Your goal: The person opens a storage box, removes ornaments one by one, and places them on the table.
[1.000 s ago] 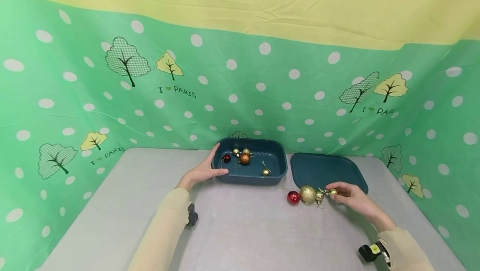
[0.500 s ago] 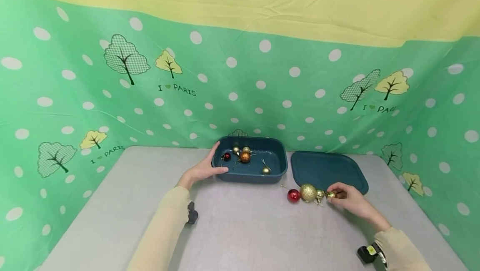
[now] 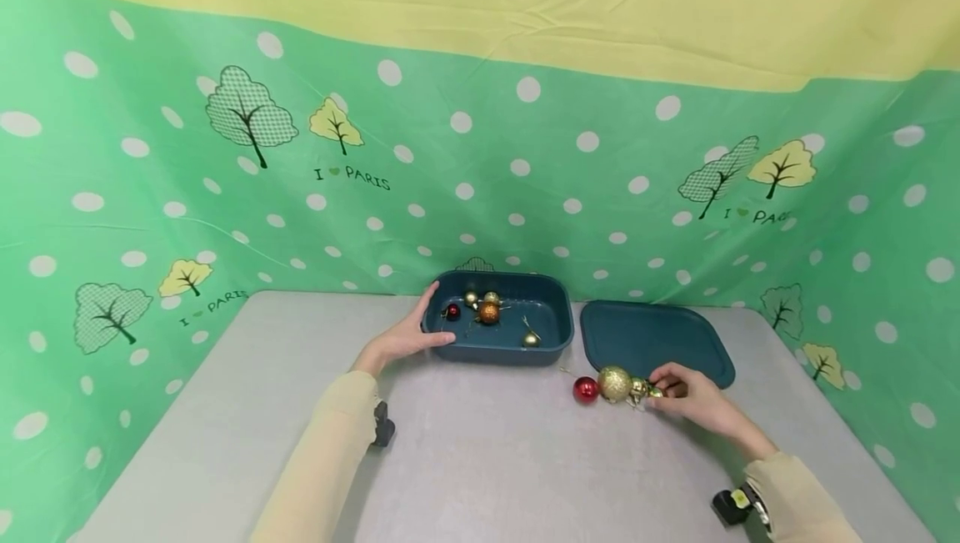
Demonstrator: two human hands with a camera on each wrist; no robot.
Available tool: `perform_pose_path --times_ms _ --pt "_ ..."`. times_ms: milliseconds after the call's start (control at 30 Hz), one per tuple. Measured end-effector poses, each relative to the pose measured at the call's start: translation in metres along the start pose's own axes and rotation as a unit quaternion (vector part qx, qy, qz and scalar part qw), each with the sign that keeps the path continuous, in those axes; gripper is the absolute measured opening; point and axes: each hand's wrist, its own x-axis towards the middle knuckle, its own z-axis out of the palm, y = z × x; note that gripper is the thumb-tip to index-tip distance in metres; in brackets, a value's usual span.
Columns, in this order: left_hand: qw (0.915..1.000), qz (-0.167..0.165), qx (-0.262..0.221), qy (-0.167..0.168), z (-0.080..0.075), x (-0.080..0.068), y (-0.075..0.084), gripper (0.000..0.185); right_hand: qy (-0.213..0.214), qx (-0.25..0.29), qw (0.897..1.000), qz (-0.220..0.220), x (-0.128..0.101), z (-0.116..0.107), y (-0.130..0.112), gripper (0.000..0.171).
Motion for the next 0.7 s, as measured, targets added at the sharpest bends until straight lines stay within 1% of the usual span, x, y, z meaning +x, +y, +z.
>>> perform_pose_path --times_ms 133,267,367,500,700 --pt "1.0000 0.003 0.003 0.002 0.001 0.000 0.000 0.105 -0.010 0.013 0.999 -0.028 -0.003 -0.006 -0.001 0.030" --pt "0.9998 0.006 0.013 0.014 0.003 0.002 -0.007 0.105 0.001 0.020 0.999 -0.048 -0.003 -0.013 -0.001 0.025" --pt "0.9996 0.008 0.017 0.019 0.003 0.003 -0.010 0.105 0.021 0.022 0.999 -0.044 -0.003 -0.016 -0.003 0.024" --pt "0.9996 0.009 0.013 0.022 0.003 0.003 -0.010 0.107 0.044 0.015 0.998 -0.038 -0.001 -0.017 -0.010 0.024" --pt "0.9996 0.006 0.013 0.024 0.002 0.001 -0.009 0.107 0.058 0.038 0.997 -0.041 0.005 -0.012 -0.027 0.026"
